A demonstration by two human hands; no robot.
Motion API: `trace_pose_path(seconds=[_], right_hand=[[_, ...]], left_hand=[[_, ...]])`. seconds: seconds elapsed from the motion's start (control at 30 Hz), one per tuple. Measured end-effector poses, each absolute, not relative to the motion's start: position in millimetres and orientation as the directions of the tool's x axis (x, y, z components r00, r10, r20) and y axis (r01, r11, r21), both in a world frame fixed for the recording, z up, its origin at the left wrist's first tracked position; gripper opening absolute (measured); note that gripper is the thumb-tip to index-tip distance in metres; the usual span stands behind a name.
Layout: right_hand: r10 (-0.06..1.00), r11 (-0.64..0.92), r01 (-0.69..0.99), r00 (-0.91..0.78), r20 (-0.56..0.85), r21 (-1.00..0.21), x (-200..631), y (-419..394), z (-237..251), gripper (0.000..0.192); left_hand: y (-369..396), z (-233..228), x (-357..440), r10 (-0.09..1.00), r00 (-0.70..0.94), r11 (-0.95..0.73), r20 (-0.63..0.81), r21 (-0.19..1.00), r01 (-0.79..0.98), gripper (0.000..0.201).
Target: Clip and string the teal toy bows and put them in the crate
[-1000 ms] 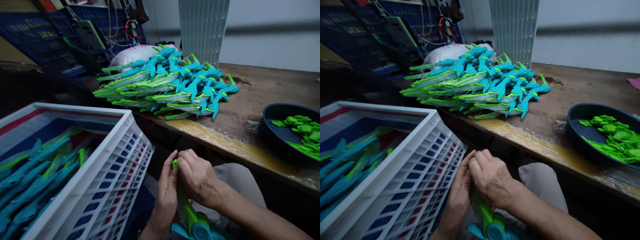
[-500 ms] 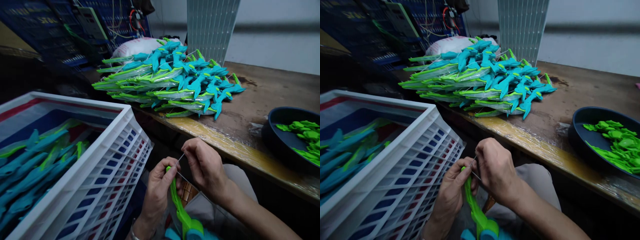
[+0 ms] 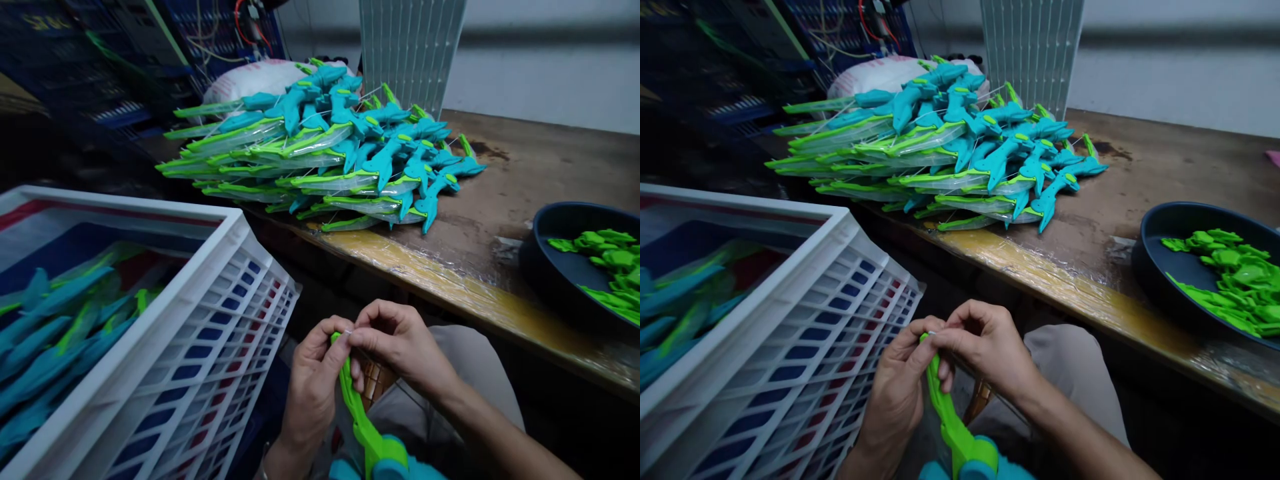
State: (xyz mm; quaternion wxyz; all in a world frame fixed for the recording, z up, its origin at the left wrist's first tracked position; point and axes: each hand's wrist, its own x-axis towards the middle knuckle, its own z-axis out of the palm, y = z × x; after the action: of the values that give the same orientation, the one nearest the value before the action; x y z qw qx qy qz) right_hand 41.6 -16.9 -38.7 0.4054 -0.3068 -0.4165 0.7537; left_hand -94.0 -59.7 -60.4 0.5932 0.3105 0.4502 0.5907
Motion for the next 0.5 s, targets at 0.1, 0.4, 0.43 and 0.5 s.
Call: trace_pose_path(seconds=[0.1,0.4,0.43,0.5], right_hand=[[0.833,-0.422,-0.388,-0.523,-0.181,-0.82,42,-18,-40,0.038],[0.948,0.046,-0.138,-0.306,0.087,-0.989,45,-31,-38,0.025],[0.94,0.151,-0.072,-0.299,0.166,-0.986,46,-32,-38,0.021],[0.912,0.284,0.016,-0.312,0.265,-0.959,47,-34,-37,0.016]], left_hand=[[-60,-63,-95,0.979,-0.104,0.117,-0.175,0.902,-0.415,0.026],[-56,-68,-95,0.979,-0.122,0.103,-0.162,0.917,-0.385,0.028],[-56,-69,-96,0.98,-0.136,0.082,-0.144,0.919,-0.385,0.027],[-56,-69,-96,0.98,-0.151,0.059,-0.127,0.919,-0.39,0.026]])
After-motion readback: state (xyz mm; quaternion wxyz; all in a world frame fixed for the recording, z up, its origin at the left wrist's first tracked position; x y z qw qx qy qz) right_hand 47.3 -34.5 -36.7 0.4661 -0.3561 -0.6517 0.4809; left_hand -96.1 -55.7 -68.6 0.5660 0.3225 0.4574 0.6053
